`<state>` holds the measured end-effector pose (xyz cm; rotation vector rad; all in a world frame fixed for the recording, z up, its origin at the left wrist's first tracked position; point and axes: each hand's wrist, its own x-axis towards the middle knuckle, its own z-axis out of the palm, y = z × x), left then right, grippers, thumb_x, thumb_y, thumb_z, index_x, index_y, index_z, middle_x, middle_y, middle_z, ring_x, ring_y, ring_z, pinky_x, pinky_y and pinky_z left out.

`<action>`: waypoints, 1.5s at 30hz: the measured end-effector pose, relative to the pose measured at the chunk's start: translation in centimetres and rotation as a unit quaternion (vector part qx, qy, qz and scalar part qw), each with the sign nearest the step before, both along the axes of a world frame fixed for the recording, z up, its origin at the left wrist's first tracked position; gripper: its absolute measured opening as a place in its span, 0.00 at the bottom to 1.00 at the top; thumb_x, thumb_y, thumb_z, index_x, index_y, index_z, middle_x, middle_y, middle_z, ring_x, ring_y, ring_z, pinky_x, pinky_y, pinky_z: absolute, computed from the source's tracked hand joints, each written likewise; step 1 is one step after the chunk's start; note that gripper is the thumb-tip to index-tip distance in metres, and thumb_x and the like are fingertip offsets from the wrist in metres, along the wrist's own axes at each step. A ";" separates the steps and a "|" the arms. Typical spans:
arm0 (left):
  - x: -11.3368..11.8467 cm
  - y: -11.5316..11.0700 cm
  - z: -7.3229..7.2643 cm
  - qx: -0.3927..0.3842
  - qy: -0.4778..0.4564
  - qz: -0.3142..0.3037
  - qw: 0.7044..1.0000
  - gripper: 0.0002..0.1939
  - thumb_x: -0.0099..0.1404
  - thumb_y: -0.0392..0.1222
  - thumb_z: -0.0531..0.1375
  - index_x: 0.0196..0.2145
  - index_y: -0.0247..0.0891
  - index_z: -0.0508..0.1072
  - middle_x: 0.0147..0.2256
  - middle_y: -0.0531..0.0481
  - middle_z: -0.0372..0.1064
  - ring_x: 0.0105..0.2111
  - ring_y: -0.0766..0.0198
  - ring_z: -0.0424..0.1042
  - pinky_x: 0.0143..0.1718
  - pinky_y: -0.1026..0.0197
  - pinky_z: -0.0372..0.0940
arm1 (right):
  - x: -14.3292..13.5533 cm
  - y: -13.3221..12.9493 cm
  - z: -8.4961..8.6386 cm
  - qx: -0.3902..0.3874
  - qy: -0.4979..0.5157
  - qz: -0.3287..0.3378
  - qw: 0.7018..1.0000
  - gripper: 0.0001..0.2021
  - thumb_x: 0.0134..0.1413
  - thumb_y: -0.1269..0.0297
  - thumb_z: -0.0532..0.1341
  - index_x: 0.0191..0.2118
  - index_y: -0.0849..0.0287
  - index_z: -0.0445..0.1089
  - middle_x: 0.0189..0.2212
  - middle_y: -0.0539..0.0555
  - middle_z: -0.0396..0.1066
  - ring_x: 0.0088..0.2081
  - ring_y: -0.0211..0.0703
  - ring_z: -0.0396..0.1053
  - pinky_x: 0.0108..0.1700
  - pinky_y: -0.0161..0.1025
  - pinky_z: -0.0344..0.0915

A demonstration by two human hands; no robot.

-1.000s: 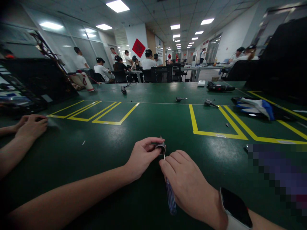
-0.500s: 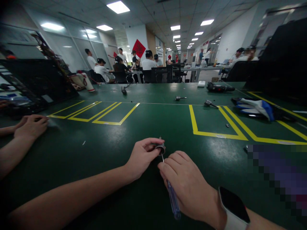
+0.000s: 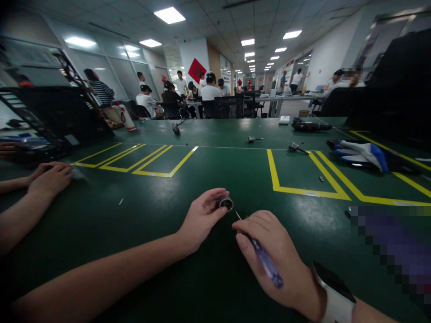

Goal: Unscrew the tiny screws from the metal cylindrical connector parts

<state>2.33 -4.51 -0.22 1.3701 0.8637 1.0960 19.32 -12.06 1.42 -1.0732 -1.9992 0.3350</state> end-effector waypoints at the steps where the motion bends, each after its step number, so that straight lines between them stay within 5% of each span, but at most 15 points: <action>1: 0.0 0.0 0.0 -0.001 -0.003 -0.001 1.000 0.20 0.56 0.28 0.60 0.46 0.36 0.67 0.46 0.45 0.69 0.44 0.61 0.71 0.49 0.55 0.65 | 0.1 0.1 0.1 -0.023 0.033 -0.016 0.999 0.10 0.59 0.64 0.52 0.41 0.55 0.71 0.31 0.52 0.72 0.34 0.43 0.69 0.36 0.41 0.65; 4: -0.1 0.2 0.0 -0.011 -0.002 -0.005 1.000 0.17 0.58 0.30 0.59 0.46 0.36 0.67 0.46 0.45 0.68 0.44 0.61 0.70 0.48 0.54 0.66 | 0.7 0.6 0.0 -0.132 0.143 -0.094 0.976 0.17 0.60 0.57 0.50 0.32 0.56 0.74 0.23 0.52 0.70 0.29 0.43 0.68 0.32 0.41 0.64; 7: -0.2 0.4 -0.1 -0.020 -0.011 -0.004 1.000 0.16 0.60 0.31 0.58 0.46 0.38 0.68 0.46 0.47 0.67 0.44 0.62 0.70 0.49 0.53 0.66 | 1.2 1.6 -0.3 -0.237 0.267 -0.156 0.921 0.15 0.55 0.56 0.53 0.28 0.58 0.73 0.21 0.52 0.69 0.28 0.44 0.67 0.33 0.41 0.64; 13: -0.6 0.5 -0.3 -0.023 0.023 -0.016 0.999 0.17 0.60 0.31 0.58 0.47 0.37 0.68 0.45 0.46 0.69 0.46 0.61 0.69 0.52 0.52 0.64 | 1.4 2.4 -0.3 -0.314 0.374 -0.123 0.864 0.06 0.46 0.64 0.57 0.24 0.59 0.67 0.20 0.51 0.68 0.26 0.41 0.65 0.29 0.39 0.62; 25: -0.4 0.0 0.6 -0.035 0.032 -0.032 0.998 0.19 0.57 0.25 0.58 0.47 0.34 0.66 0.44 0.45 0.71 0.45 0.61 0.70 0.49 0.54 0.65 | 2.2 2.8 -1.2 -0.286 0.256 -0.161 0.909 0.06 0.50 0.64 0.54 0.27 0.57 0.66 0.24 0.51 0.69 0.29 0.43 0.67 0.33 0.42 0.63; 32: -0.5 0.1 0.2 -0.012 0.039 -0.053 0.998 0.20 0.58 0.28 0.59 0.48 0.35 0.66 0.43 0.46 0.71 0.44 0.62 0.71 0.49 0.55 0.66 | 2.2 2.6 0.7 -0.302 0.081 -0.174 0.934 0.09 0.50 0.64 0.52 0.24 0.55 0.66 0.22 0.51 0.70 0.27 0.45 0.67 0.30 0.43 0.61; 41: -0.8 0.1 0.1 0.040 0.065 -0.058 0.995 0.19 0.60 0.33 0.59 0.50 0.39 0.68 0.49 0.46 0.69 0.47 0.61 0.70 0.50 0.55 0.65 | 2.1 1.8 -0.6 -0.265 0.221 -0.075 0.935 0.10 0.57 0.61 0.53 0.31 0.57 0.68 0.29 0.52 0.72 0.34 0.44 0.70 0.38 0.42 0.66; 45: -0.8 0.0 0.1 0.053 0.068 -0.047 0.995 0.19 0.60 0.34 0.59 0.49 0.38 0.69 0.49 0.44 0.68 0.46 0.60 0.70 0.48 0.55 0.66 | 1.5 1.0 -0.2 -0.192 0.149 -0.057 0.968 0.09 0.58 0.60 0.54 0.37 0.56 0.70 0.34 0.53 0.74 0.37 0.44 0.71 0.38 0.41 0.67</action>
